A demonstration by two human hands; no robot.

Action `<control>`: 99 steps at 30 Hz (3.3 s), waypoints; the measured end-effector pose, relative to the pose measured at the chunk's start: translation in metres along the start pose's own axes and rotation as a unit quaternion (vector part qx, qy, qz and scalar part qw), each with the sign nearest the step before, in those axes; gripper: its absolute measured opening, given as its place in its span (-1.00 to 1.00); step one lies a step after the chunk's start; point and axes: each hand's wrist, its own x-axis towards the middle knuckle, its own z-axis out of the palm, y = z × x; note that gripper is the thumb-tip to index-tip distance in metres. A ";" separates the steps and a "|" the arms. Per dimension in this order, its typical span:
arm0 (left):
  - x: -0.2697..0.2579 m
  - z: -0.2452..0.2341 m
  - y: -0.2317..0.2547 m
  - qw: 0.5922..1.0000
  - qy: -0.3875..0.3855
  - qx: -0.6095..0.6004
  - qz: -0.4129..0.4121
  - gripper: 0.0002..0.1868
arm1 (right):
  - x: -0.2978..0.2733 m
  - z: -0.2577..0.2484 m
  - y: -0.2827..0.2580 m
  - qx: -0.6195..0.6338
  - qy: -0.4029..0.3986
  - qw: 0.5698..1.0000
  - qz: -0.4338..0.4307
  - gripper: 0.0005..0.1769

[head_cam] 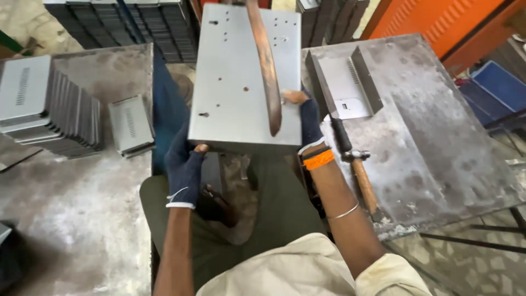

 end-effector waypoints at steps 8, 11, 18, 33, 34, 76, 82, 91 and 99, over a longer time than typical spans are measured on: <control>-0.053 0.122 0.031 0.995 0.080 -0.054 -0.023 -0.09 | -0.055 -0.105 0.021 -0.073 0.059 0.989 -0.113 -0.05; -0.058 0.140 -0.016 0.965 0.159 0.017 -0.209 -0.27 | -0.127 -0.050 0.014 -0.288 0.082 0.954 0.018 -0.17; -0.017 0.101 0.054 0.965 0.101 0.210 -0.120 -0.28 | -0.156 0.000 -0.018 -0.507 0.147 0.788 -0.318 -0.39; 0.023 0.091 0.015 0.989 -0.103 -0.104 -0.009 -0.53 | -0.099 0.070 -0.087 -0.705 -0.036 0.670 -0.230 -0.41; 0.019 0.089 0.014 0.987 -0.110 -0.118 -0.003 -0.47 | -0.106 0.074 -0.092 -0.708 -0.040 0.645 -0.284 -0.42; -0.055 0.082 0.067 0.962 0.044 0.259 -0.076 -0.39 | -0.294 0.062 -0.012 -0.384 0.105 0.824 -0.403 -0.79; -0.058 0.085 0.068 0.962 0.056 0.257 -0.075 -0.40 | -0.288 0.041 -0.023 -0.427 0.098 0.840 -0.320 -0.86; -0.077 0.076 0.028 0.974 0.064 0.178 -0.124 -0.49 | -0.301 0.059 -0.036 -0.260 0.088 0.925 -0.263 -0.74; -0.106 0.105 -0.014 0.967 0.174 0.061 -0.173 -0.50 | -0.315 0.053 -0.048 -0.240 0.071 0.948 -0.198 -0.96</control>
